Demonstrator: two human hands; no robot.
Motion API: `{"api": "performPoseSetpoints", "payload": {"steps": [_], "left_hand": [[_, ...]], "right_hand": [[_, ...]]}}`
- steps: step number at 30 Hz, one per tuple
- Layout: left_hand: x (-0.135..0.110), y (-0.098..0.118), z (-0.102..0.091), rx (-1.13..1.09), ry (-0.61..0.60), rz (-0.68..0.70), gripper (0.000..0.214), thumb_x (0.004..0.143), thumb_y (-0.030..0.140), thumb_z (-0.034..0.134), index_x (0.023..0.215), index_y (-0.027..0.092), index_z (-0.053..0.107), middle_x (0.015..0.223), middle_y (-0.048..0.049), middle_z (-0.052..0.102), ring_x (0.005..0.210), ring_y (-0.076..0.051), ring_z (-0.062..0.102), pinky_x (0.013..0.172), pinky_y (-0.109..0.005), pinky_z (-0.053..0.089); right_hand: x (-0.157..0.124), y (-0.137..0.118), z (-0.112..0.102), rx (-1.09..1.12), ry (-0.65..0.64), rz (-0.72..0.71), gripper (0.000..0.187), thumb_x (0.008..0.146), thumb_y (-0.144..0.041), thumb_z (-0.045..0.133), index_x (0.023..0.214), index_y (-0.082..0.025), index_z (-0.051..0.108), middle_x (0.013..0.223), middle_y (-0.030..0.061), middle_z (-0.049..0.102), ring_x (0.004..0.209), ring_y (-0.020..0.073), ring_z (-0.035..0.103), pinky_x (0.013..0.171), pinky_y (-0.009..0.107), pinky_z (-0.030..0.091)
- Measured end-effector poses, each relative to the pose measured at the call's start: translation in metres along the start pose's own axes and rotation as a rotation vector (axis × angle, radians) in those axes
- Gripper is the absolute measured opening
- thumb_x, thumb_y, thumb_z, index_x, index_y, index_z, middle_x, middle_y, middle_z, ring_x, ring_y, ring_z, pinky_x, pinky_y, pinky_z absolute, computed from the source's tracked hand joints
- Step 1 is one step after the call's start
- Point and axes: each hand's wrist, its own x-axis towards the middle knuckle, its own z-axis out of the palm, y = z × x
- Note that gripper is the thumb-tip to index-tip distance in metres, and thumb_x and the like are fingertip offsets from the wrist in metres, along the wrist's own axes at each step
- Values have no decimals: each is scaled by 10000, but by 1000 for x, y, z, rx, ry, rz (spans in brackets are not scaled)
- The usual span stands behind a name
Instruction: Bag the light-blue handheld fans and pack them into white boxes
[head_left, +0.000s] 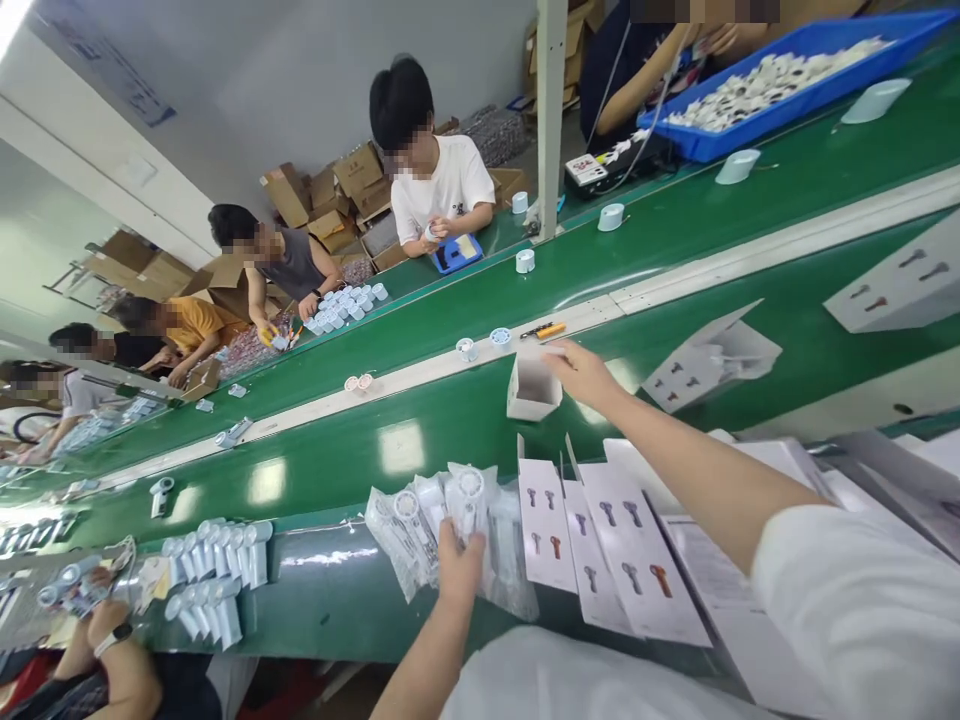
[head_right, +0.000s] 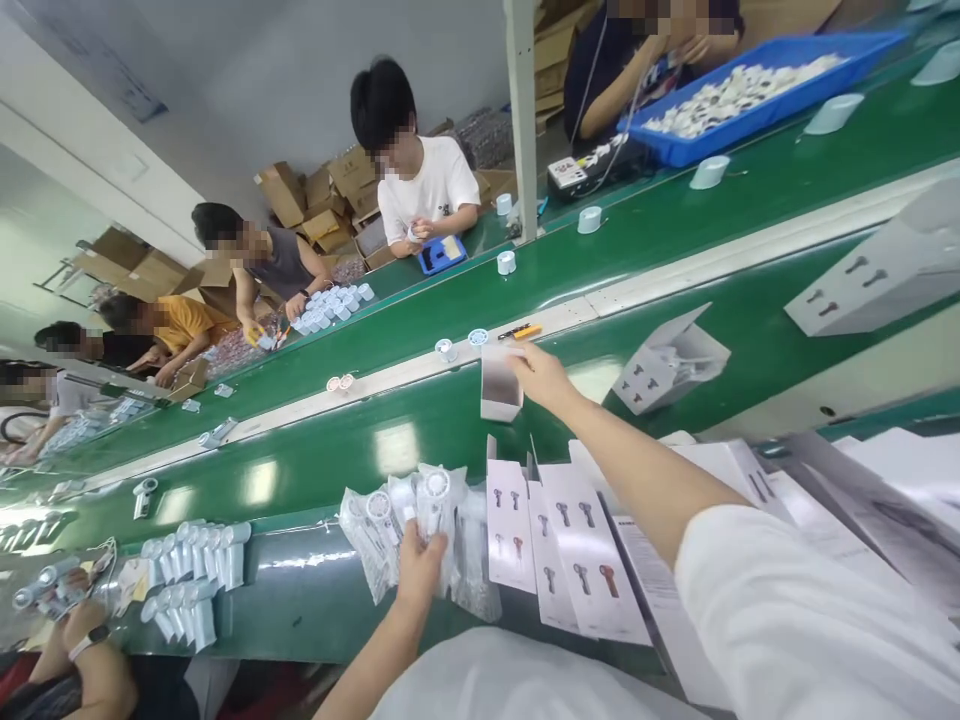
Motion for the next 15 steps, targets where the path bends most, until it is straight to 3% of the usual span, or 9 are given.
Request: {"api": "performPoseSetpoints", "payload": {"steps": [3, 5, 7, 9, 12, 15], "left_hand": [[-2, 38, -18, 23, -16, 165, 348, 795, 371, 687, 1077, 186, 599, 885, -40, 680, 866, -218, 668, 833, -330, 530], [6, 81, -19, 138, -22, 426, 350, 810, 331, 671, 1127, 196, 610, 986, -64, 691, 933, -224, 664, 878, -343, 529], [20, 130, -9, 336, -64, 711, 361, 838, 293, 649, 1187, 211, 610, 1125, -94, 684, 1046, -237, 649, 939, -356, 523], [34, 176, 8, 659, -111, 890, 365, 883, 248, 592, 1248, 222, 606, 1294, -119, 637, 1180, -257, 607, 983, -376, 517], [49, 227, 41, 1231, -235, 952, 370, 911, 138, 494, 1254, 178, 627, 1264, -151, 649, 1136, -296, 626, 950, -441, 533], [57, 261, 75, 1538, -348, 899, 321, 895, 108, 513, 1175, 134, 668, 1185, -179, 671, 1159, -329, 621, 948, -451, 529]], "right_hand": [[12, 29, 20, 4, -95, -8, 259, 839, -413, 556, 963, -224, 683, 721, 25, 684, 684, 213, 602, 688, 347, 499], [16, 36, 22, 10, -157, -19, 241, 828, -409, 566, 943, -230, 681, 710, 25, 676, 703, 225, 603, 698, 350, 491], [21, 37, 20, 27, -220, -34, 217, 804, -401, 591, 899, -224, 674, 749, 38, 689, 749, 238, 615, 715, 352, 488], [28, 36, 19, 52, -277, -48, 185, 771, -378, 615, 837, -212, 661, 802, 49, 701, 792, 242, 620, 719, 343, 485], [38, 36, 21, 91, -358, -60, 179, 760, -381, 609, 771, -204, 634, 714, 18, 658, 716, 201, 587, 668, 312, 466], [42, 38, 26, 135, -412, -74, 222, 752, -427, 626, 756, -206, 614, 618, -31, 576, 612, 147, 510, 599, 278, 428]]}}
